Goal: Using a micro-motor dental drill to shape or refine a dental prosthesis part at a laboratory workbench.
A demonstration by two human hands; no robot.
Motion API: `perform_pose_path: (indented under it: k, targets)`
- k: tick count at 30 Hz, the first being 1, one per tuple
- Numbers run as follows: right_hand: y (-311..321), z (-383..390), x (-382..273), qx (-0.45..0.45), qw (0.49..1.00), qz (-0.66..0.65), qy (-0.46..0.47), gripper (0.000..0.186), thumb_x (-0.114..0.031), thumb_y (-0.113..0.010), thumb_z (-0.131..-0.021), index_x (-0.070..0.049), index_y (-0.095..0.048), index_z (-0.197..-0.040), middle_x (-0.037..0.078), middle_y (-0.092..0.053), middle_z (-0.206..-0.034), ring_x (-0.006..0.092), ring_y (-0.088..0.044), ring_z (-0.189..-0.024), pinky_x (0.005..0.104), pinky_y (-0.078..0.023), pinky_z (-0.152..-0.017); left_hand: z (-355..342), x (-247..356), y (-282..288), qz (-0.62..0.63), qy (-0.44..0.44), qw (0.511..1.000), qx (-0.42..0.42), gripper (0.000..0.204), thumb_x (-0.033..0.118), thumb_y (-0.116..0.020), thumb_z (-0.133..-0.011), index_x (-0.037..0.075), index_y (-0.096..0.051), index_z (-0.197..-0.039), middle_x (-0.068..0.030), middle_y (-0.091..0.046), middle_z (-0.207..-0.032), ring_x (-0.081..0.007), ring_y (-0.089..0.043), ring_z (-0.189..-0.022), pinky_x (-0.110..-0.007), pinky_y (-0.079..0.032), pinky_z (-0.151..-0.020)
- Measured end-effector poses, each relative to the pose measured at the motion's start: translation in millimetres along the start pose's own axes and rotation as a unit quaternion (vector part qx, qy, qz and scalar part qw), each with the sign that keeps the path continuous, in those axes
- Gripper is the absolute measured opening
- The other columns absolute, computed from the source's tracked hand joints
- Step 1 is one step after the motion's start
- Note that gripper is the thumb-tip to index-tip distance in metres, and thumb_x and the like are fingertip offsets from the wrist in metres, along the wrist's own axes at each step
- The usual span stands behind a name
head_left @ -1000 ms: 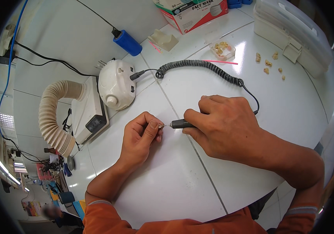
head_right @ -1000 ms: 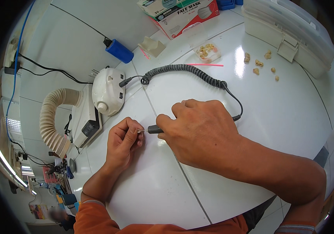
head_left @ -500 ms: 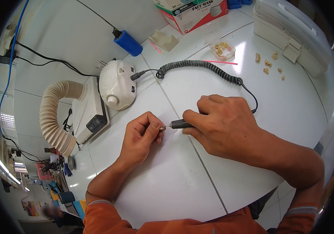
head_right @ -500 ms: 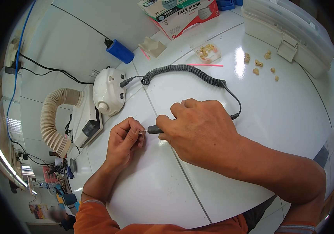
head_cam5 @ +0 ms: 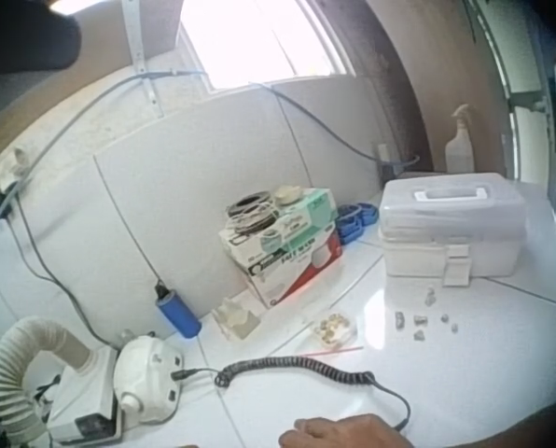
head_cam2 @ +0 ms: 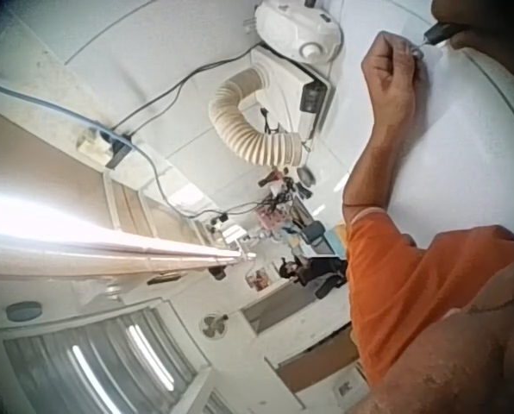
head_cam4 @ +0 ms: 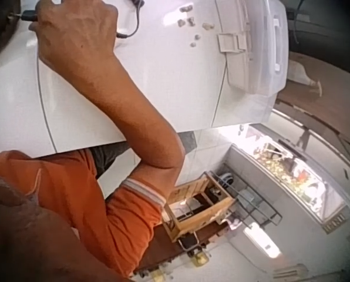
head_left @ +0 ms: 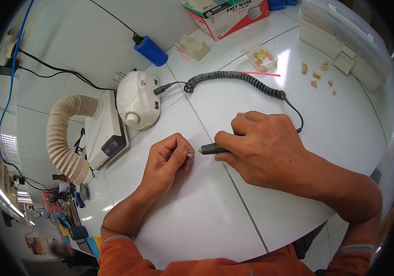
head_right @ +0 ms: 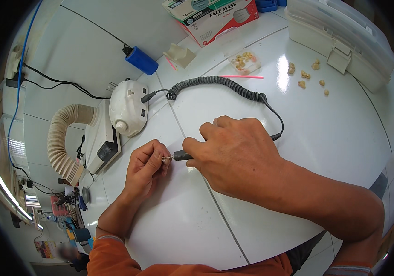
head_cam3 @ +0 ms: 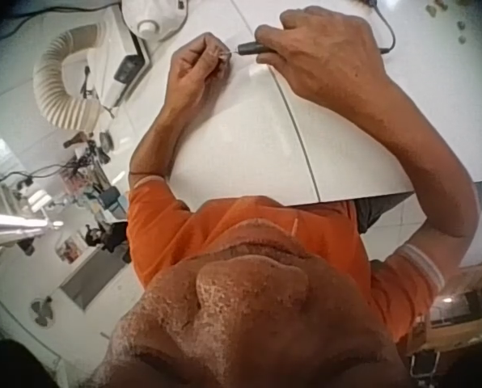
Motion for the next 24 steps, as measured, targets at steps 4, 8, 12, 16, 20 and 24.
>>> perform_pose_path:
  k: [4,8,12,16,20,24]
  targets:
    - [-1.6,0.2,0.1,0.004,1.0,-0.005,0.003,0.023,-0.03,-0.076,-0.092,-0.007,-0.073,-0.093,0.009,-0.069,-0.078,0.0238,-0.069,-0.075,0.0371,-0.053,-0.057,-0.7,-1.0,0.2,-0.001,-0.004,1.0,0.003,0.028,0.029,-0.057,-0.11,0.006,-0.059,-0.094,0.0002,-0.057,-0.084,-0.006,-0.047,-0.069,-0.02,-0.038,-0.061]
    - [0.6,-0.7,0.8,-0.006,1.0,-0.014,-0.009,0.023,-0.03,-0.076,-0.092,-0.007,-0.073,-0.093,0.009,-0.068,-0.077,0.0243,-0.07,-0.075,0.0378,-0.053,-0.057,-0.8,-1.0,-0.1,0.002,-0.006,1.0,0.001,0.028,0.029,-0.056,-0.11,0.006,-0.059,-0.094,0.0001,-0.057,-0.084,-0.006,-0.047,-0.069,-0.02,-0.037,-0.061]
    - [-0.2,0.2,1.0,0.01,1.0,-0.008,0.002,0.022,-0.029,-0.076,-0.092,-0.007,-0.073,-0.093,0.009,-0.067,-0.076,0.025,-0.069,-0.073,0.0382,-0.052,-0.057,0.3,1.0,-1.8,-0.002,0.0,1.0,0.004,0.029,0.029,-0.056,-0.11,0.006,-0.058,-0.094,0.0001,-0.056,-0.083,-0.0061,-0.046,-0.069,-0.02,-0.037,-0.061]
    - [0.4,-0.4,-0.2,0.004,1.0,-0.004,-0.001,0.022,-0.029,-0.076,-0.092,-0.007,-0.073,-0.093,0.009,-0.066,-0.076,0.0251,-0.069,-0.072,0.0384,-0.052,-0.056,-1.0,-0.7,-0.1,0.002,-0.002,1.0,0.003,0.029,0.029,-0.055,-0.111,0.005,-0.058,-0.095,0.0001,-0.055,-0.083,-0.006,-0.046,-0.069,-0.02,-0.037,-0.061]
    - [0.3,-0.5,0.4,0.007,1.0,-0.014,-0.01,0.022,-0.029,-0.076,-0.092,-0.007,-0.073,-0.093,0.009,-0.066,-0.076,0.0251,-0.069,-0.072,0.0384,-0.052,-0.056,-0.7,-1.7,0.8,0.005,0.0,1.0,-0.001,0.029,0.029,-0.053,-0.111,0.005,-0.058,-0.096,0.0001,-0.055,-0.082,-0.006,-0.046,-0.069,-0.021,-0.038,-0.062]
    - [-0.1,-0.4,0.4,0.001,1.0,-0.011,-0.007,0.022,-0.029,-0.076,-0.092,-0.008,-0.073,-0.094,0.009,-0.067,-0.076,0.025,-0.069,-0.072,0.0382,-0.052,-0.056,-0.1,-1.8,0.1,0.002,-0.001,1.0,0.0,0.03,0.03,-0.053,-0.112,0.005,-0.057,-0.095,0.0001,-0.054,-0.081,-0.0062,-0.046,-0.069,-0.021,-0.038,-0.062]
Point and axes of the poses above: each hand's wrist, its own z-axis away from the middle knuckle, its own y-axis out of the back of the hand, x = y × z, the point moved 1 cm from there along -z, towards the middle knuckle
